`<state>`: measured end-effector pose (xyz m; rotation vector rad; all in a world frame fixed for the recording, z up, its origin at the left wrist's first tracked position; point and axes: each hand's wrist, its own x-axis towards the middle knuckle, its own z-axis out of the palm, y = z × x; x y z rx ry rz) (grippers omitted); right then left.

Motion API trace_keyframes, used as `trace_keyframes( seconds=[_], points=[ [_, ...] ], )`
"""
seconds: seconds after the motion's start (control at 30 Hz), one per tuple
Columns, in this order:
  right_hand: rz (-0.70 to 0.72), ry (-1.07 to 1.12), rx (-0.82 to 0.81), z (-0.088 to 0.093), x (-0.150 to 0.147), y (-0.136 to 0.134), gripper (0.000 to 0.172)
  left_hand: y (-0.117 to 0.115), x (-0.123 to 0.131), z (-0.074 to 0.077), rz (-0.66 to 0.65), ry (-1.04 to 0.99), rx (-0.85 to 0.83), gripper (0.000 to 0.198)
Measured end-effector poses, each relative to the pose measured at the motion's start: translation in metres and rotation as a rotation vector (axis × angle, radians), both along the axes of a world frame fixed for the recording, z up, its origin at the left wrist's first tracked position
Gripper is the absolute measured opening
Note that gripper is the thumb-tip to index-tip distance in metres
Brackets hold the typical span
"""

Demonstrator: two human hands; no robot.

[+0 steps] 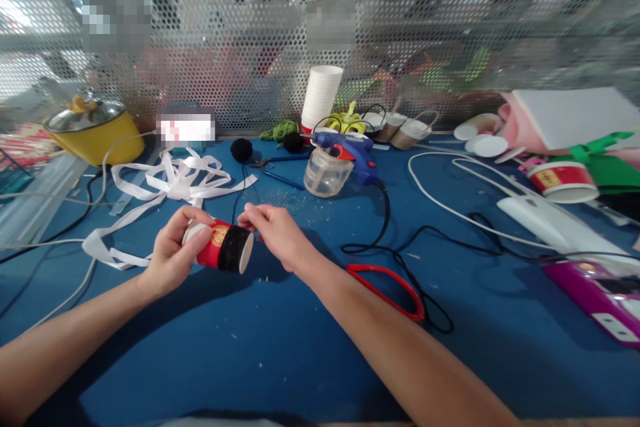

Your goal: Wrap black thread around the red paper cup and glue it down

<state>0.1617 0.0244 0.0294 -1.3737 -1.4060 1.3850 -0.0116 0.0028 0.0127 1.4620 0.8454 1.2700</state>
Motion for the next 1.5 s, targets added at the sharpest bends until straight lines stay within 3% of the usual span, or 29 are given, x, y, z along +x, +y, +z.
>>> trace_keyframes(
  seconds=[0.1, 0.17, 0.23, 0.33, 0.4, 0.47, 0.6, 0.7, 0.8, 0.9, 1.0, 1.1, 1.27, 1.37, 1.5],
  points=[
    [-0.024, -0.023, 0.028, 0.003, 0.008, 0.005, 0.04, 0.007, -0.001, 0.001, 0.034, -0.177, -0.109, 0.018],
    [0.074, -0.084, 0.045, 0.007, 0.014, 0.005, 0.047, 0.012, -0.001, 0.003, 0.057, -0.251, -0.148, 0.02],
    [0.284, -0.148, -0.015, 0.014, 0.019, 0.002, 0.049, 0.016, -0.002, 0.004, 0.083, -0.29, -0.157, 0.021],
    [0.679, -0.239, -0.171, 0.027, 0.025, -0.004, 0.038, 0.019, -0.004, 0.004, 0.127, -0.297, -0.143, 0.021],
    [0.809, -0.241, -0.189, 0.035, 0.028, -0.007, 0.03, 0.02, -0.004, 0.003, 0.135, -0.271, -0.115, 0.018],
    [0.714, -0.106, -0.125, 0.038, 0.03, -0.007, 0.028, 0.018, -0.005, 0.001, 0.119, -0.212, -0.063, 0.016],
    [0.137, 0.25, -0.032, 0.029, 0.028, 0.003, 0.028, 0.011, -0.005, -0.003, 0.111, -0.003, 0.113, 0.011],
    [-0.125, 0.324, 0.043, 0.02, 0.025, 0.01, 0.025, 0.008, -0.006, -0.006, 0.097, 0.131, 0.252, 0.01],
    [-0.308, 0.298, 0.275, 0.017, 0.023, 0.012, 0.023, 0.007, -0.007, -0.007, 0.063, 0.182, 0.314, 0.011],
    [-0.204, 0.038, 0.311, 0.017, 0.022, 0.007, 0.033, 0.007, -0.007, -0.006, 0.074, 0.19, 0.331, 0.01],
    [0.14, -0.167, 0.065, 0.018, 0.021, 0.0, 0.052, 0.006, -0.008, -0.004, 0.111, 0.201, 0.33, 0.009],
    [0.356, -0.132, -0.06, 0.021, 0.019, -0.007, 0.06, 0.006, -0.009, -0.004, 0.115, 0.227, 0.334, 0.01],
    [0.315, -0.189, 0.005, 0.027, 0.016, -0.011, 0.046, 0.008, -0.007, -0.001, 0.056, 0.235, 0.233, 0.021],
    [0.269, -0.295, 0.12, 0.026, 0.014, -0.01, 0.05, 0.012, -0.004, 0.002, 0.016, 0.12, 0.014, 0.033],
    [0.329, -0.506, 0.225, 0.023, 0.013, -0.009, 0.051, 0.019, -0.002, 0.002, -0.056, -0.011, -0.259, 0.038]
  ],
)
